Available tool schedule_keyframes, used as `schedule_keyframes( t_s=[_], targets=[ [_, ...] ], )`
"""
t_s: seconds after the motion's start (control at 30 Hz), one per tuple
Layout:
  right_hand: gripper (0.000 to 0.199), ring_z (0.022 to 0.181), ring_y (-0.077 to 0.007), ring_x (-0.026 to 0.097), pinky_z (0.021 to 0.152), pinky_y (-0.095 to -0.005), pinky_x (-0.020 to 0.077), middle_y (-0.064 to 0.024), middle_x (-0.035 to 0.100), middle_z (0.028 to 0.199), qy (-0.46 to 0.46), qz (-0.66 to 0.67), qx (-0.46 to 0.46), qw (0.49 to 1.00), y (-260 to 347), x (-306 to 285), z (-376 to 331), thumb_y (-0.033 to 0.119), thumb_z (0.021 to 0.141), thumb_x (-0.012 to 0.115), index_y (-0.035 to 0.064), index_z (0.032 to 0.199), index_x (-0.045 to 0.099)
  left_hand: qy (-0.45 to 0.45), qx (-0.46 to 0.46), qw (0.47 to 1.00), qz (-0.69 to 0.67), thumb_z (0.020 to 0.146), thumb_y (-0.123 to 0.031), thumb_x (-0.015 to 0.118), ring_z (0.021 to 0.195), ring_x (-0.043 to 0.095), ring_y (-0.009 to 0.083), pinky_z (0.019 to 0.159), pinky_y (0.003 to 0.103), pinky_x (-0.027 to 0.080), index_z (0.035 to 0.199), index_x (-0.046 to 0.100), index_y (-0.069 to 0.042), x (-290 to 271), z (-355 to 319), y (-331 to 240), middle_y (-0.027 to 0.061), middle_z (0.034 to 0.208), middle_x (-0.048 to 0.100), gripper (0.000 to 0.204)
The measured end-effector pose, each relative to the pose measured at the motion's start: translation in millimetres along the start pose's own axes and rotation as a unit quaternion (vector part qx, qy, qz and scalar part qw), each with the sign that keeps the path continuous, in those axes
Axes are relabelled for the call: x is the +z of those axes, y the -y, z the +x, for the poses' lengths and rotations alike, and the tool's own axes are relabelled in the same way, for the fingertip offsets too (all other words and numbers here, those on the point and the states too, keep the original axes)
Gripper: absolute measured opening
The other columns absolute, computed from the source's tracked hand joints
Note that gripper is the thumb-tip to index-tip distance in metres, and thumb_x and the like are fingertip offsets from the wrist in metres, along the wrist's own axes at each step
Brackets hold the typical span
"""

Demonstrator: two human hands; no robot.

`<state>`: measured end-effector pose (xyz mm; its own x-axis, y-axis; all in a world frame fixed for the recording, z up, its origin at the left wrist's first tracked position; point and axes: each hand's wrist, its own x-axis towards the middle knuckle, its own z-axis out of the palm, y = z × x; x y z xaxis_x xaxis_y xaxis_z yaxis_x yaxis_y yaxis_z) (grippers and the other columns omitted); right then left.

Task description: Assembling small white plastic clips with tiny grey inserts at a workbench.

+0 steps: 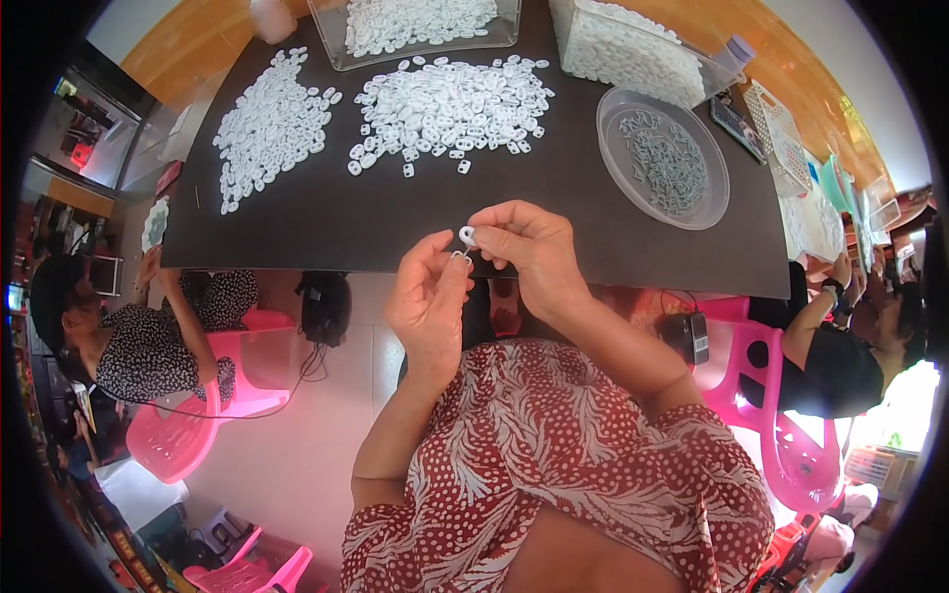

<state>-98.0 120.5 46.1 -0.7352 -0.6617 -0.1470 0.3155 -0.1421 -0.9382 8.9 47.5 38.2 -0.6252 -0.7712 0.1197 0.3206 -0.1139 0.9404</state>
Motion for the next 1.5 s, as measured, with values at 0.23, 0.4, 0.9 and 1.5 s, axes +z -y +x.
schedule_keyframes(
  t_s=[0.23,0.4,0.9,1.5],
  targets=[
    [0.015,0.066,-0.0050,0.055,0.056,-0.0196,0.0401,-0.0023,0.064,0.078,0.001,-0.031,-0.018,0.999,0.6,1.6,-2.3,0.009,0.079,0.066,-0.0005,0.091,0.065,0.002,0.000,1.000,0.012,0.086,0.000,0.061,0.064,0.056,0.0063,0.056,0.018,0.046,0.111,0.058,0.002,-0.7,3.0,2.2,0.0043,0.079,0.062,0.025],
    [0.010,0.068,-0.0046,0.055,0.059,-0.0197,0.0436,-0.0022,0.064,0.078,0.003,-0.044,-0.034,0.998,0.7,5.4,-2.8,0.003,0.081,0.063,-0.0023,0.090,0.064,-0.005,0.014,0.999,0.028,0.087,0.000,0.060,0.064,0.056,0.0059,0.056,0.018,0.046,0.111,0.058,0.002,0.9,5.5,5.3,0.0037,0.079,0.062,0.025],
    [0.011,0.074,-0.0079,0.058,0.063,-0.0214,0.0490,-0.0046,0.062,0.086,0.052,-0.097,-0.129,0.986,-12.9,3.5,-3.8,-0.003,0.088,0.055,-0.0024,0.097,0.061,0.014,-0.011,0.999,-0.037,0.090,-0.004,0.057,0.067,0.055,0.0089,0.057,0.021,0.046,0.115,0.057,0.006,-3.7,10.6,21.2,0.0064,0.088,0.062,0.027],
    [0.030,0.065,-0.0130,0.050,0.055,-0.0261,0.0427,-0.0046,0.058,0.077,0.040,-0.274,-0.283,0.918,-7.1,2.5,-7.6,-0.008,0.067,0.067,-0.0001,0.096,0.064,0.022,-0.032,0.995,-0.088,0.091,-0.005,0.055,0.078,0.058,0.0108,0.067,0.023,0.048,0.110,0.059,0.008,-2.3,8.6,4.9,0.0090,0.093,0.064,0.023]
  ],
)
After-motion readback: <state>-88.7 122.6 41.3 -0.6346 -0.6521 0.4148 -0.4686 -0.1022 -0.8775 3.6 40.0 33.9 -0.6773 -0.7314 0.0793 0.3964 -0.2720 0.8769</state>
